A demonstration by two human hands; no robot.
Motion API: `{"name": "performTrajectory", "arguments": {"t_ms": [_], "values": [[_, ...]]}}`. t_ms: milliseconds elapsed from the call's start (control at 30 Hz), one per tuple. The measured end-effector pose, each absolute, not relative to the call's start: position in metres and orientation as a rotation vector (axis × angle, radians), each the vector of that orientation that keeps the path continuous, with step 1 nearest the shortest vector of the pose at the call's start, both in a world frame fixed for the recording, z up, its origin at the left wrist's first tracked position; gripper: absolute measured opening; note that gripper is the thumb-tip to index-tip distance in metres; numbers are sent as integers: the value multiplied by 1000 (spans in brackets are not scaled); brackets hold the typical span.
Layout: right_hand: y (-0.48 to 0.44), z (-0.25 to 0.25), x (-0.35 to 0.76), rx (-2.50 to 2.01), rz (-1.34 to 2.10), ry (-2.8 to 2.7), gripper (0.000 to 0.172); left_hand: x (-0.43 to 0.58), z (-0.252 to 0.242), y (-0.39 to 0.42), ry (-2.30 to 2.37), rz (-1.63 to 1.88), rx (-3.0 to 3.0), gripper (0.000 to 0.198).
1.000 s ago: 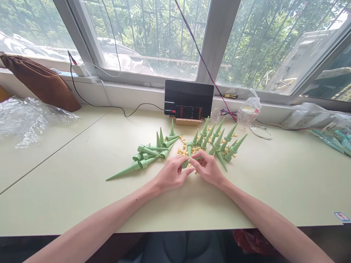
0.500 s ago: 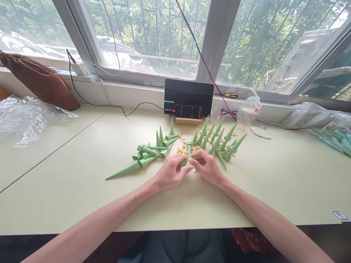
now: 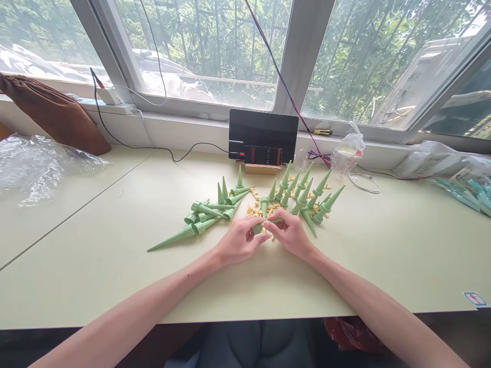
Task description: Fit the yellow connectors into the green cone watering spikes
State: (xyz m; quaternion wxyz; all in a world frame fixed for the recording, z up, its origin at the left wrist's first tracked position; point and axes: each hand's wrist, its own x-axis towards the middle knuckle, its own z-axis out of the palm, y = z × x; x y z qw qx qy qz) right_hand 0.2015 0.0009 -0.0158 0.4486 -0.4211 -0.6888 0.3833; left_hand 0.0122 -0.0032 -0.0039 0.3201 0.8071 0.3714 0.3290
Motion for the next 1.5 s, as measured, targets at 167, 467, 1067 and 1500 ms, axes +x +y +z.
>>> {"name": "performTrajectory", "arguments": {"t_ms": [167, 467, 1067, 1500], "values": [[0, -15, 202, -1021, 915, -1750, 28, 13, -3, -4, 985, 842, 2163, 25], [1, -16, 202, -986, 928, -1745, 20, 13, -4, -5, 1006, 879, 2254, 30], [3, -17, 202, -908, 1009, -1707, 20, 10, -7, -3, 1092, 868, 2318, 33], [2, -15, 202, -1018, 1005, -1666, 32, 11, -4, -3, 969, 858, 2120, 35]]}}
